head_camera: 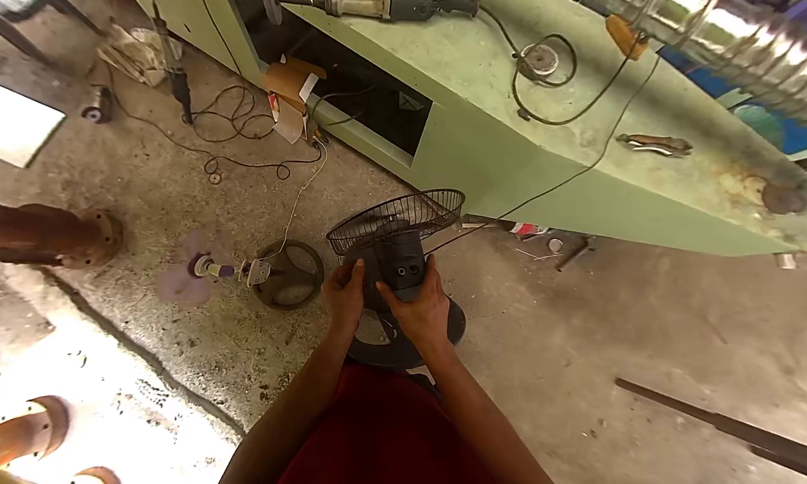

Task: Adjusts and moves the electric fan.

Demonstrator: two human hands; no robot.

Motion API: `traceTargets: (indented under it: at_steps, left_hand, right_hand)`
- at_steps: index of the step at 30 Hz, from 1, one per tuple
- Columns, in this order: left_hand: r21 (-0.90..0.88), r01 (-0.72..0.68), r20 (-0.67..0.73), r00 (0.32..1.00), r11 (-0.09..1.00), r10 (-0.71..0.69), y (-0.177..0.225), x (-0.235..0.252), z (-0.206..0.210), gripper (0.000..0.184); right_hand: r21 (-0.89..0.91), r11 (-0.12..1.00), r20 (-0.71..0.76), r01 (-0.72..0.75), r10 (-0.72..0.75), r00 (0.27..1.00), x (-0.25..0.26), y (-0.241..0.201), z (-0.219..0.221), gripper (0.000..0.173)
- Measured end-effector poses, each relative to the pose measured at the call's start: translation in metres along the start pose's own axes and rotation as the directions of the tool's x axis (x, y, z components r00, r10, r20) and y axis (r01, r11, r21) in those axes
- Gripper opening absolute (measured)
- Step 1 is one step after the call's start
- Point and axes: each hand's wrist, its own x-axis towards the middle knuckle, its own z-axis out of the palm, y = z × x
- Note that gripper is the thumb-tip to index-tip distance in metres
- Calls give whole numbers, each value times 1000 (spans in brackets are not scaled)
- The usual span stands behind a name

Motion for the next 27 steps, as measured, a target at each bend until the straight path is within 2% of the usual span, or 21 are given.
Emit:
traceTargets:
  at_steps: [8,17,27]
  left_hand:
    - [33,-66,-115,991,997,69,6,11,10,21]
    - [38,-118,-100,987,992,121,0,13,6,20]
    - [62,-117,-90,988,991,122,4,13,8,21]
  right_hand:
    - [-5,999,-33,53,-53,998,-2,5,1,111]
    - [6,1000,-44,22,-22,999,-7,3,3,110]
    - [31,999,-43,-13,14,999,-4,3,1,110]
